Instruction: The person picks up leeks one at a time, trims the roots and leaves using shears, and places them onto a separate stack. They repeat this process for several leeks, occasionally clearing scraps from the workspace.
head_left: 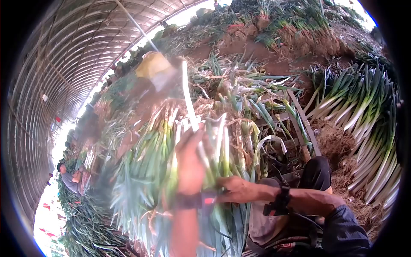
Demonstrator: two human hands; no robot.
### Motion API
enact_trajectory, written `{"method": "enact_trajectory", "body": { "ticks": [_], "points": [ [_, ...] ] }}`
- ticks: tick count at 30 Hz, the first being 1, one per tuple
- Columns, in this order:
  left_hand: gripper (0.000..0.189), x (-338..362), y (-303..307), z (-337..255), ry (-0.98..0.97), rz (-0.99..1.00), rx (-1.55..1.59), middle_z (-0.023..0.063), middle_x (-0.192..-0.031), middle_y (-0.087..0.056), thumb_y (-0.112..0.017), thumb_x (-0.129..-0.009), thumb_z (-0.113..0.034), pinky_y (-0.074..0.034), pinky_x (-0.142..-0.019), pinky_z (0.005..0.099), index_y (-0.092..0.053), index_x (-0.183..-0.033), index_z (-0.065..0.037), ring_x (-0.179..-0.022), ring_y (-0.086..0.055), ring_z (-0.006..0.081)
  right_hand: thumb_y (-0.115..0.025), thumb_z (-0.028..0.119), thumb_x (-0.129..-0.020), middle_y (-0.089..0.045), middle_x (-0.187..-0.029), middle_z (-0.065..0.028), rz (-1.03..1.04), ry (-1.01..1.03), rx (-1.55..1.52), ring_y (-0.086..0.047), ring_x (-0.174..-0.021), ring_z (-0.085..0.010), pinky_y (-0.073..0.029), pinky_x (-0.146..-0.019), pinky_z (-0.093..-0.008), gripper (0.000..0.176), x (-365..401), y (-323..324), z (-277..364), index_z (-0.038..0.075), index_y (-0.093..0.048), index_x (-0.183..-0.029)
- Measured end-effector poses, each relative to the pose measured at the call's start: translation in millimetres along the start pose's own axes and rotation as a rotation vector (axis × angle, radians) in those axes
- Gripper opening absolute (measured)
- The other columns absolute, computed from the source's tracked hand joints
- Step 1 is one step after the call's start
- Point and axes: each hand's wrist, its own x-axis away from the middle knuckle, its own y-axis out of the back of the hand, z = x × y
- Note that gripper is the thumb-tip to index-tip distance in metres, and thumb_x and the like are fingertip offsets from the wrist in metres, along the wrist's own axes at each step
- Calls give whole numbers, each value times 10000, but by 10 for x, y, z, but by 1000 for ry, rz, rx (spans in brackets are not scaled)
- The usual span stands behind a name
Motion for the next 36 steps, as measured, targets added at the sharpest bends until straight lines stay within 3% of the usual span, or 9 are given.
{"method": "enact_trajectory", "body": {
  "ticks": [2, 9, 15, 19, 20, 23, 26, 29, 36],
  "points": [
    [289, 77, -76, -90, 1, -18, 8, 50, -838, -625, -653, -963, -138, -512, -638, 320, -643, -1205, 19, -709, -592, 148, -623, 263, -949, -684, -1011, -181, -55, -70, -19, -689, -914, -296, -544, -825, -433, 312, -28, -62, 85, -22, -616, -1077],
    [272, 388, 62, -176, 153, 74, -242, 41, -786, -607, -666, -977, -261, -490, -573, 305, -648, -1083, -11, -619, -563, 139, -577, 324, -990, -692, -940, -202, 52, 37, 39, -695, -864, -294, -550, -757, -389, 363, -84, -52, -30, -35, -616, -1021],
    [289, 100, 251, -825, -157, -83, -175, 7, -757, -552, -601, -1010, -218, -395, -511, 234, -590, -1170, 21, -563, -472, 80, -562, 399, -999, -691, -829, -144, 314, 100, 312, -676, -645, -271, -551, -555, -380, 434, 208, -436, -83, -20, -644, -925],
    [240, 72, 296, -1510, -373, -207, -276, -15, -754, -501, -561, -1026, -201, -371, -506, 225, -587, -1113, 21, -577, -439, 75, -548, 319, -1025, -620, -709, -72, 105, 521, 422, -633, -565, -218, -535, -491, -344, 357, 362, -607, -352, 7, -644, -882],
    [230, 113, 342, -1634, -487, -173, -365, -16, -759, -499, -551, -1033, -200, -365, -507, 216, -581, -1093, 20, -575, -426, 72, -569, 252, -1009, -588, -685, -53, 81, 542, 445, -618, -552, -190, -529, -491, -311, 269, 463, -540, -296, 18, -648, -904],
    [136, 11, 736, -2193, -452, -266, -91, -11, -770, -502, -577, -1018, -136, -341, -503, 215, -565, -1048, -3, -581, -417, 70, -600, 178, -977, -611, -689, -57, 48, 562, 219, -619, -560, -193, -522, -506, -322, 167, 670, -530, -539, 28, -652, -924],
    [132, 220, 1043, -2687, -680, -421, -439, -5, -742, -486, -605, -1005, -131, -350, -521, 240, -563, -1027, -7, -589, -416, 83, -637, 101, -936, -628, -685, -59, -80, 762, 451, -626, -575, -207, -519, -524, -338, 86, 902, -288, -565, 29, -664, -898],
    [135, 430, 1249, -3173, -871, -678, -411, 6, -721, -488, -630, -981, -134, -397, -556, 276, -576, -928, -22, -604, -440, 105, -642, 44, -912, -634, -669, -63, -1, 657, 486, -616, -545, -216, -515, -502, -351, 81, 1090, 259, 18, 24, -682, -844],
    [259, 759, 1441, -3758, -1159, -934, -794, 25, -730, -566, -629, -986, -226, -403, -508, 264, -626, -916, 23, -571, -496, 114, -667, 105, -956, -619, -632, -25, -208, 548, 41, -569, -505, -131, -418, -439, -315, 211, 1247, 778, 420, 41, -666, -754]
  ]
}}
